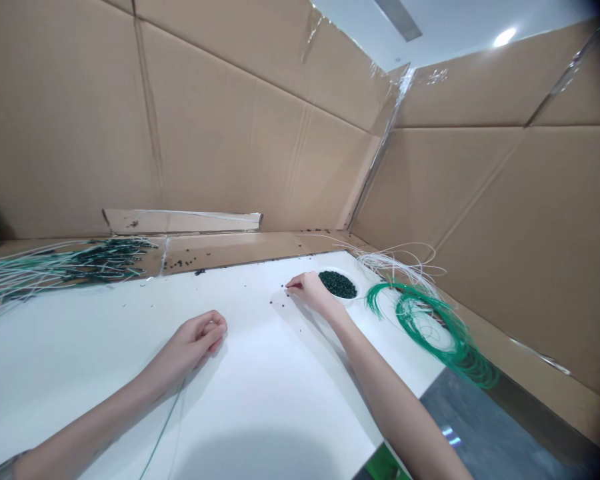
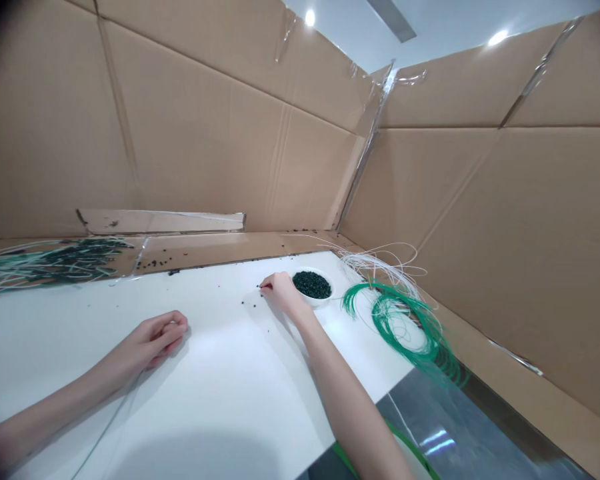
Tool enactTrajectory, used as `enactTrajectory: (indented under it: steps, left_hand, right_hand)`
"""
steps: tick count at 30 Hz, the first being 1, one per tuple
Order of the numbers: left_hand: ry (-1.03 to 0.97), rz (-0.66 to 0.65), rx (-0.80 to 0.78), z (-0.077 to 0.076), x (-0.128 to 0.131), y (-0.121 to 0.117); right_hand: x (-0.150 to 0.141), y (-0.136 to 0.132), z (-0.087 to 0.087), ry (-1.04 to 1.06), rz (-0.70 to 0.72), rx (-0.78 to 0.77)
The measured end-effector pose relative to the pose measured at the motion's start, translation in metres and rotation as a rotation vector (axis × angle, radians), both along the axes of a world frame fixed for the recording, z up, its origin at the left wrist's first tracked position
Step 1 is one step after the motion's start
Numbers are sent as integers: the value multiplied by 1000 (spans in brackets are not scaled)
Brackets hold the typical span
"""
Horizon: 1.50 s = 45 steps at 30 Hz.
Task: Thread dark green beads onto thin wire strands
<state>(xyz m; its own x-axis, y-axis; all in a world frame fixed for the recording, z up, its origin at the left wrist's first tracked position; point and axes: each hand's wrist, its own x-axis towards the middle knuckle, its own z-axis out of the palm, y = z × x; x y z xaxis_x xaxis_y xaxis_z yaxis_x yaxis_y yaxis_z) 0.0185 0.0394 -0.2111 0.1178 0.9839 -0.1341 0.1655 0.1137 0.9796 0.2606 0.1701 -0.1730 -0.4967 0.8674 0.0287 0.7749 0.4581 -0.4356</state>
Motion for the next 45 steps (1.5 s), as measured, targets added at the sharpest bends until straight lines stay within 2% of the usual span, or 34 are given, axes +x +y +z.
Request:
enactTrajectory:
  steps: [15, 27, 39, 45]
  left_hand:
    - [-9, -17, 3, -4, -3, -1]
    - [-29, -21, -4, 0, 0, -1]
    - [-5, -11, 2, 0, -1, -1]
    - [1, -17, -3, 0, -2, -1]
  right_hand:
    - [4, 5, -6, -9, 25, 5]
    - [5, -3, 3, -1, 41, 51]
    - [2, 3, -5, 36, -7, 50]
    - [1, 3, -7, 36, 12, 48]
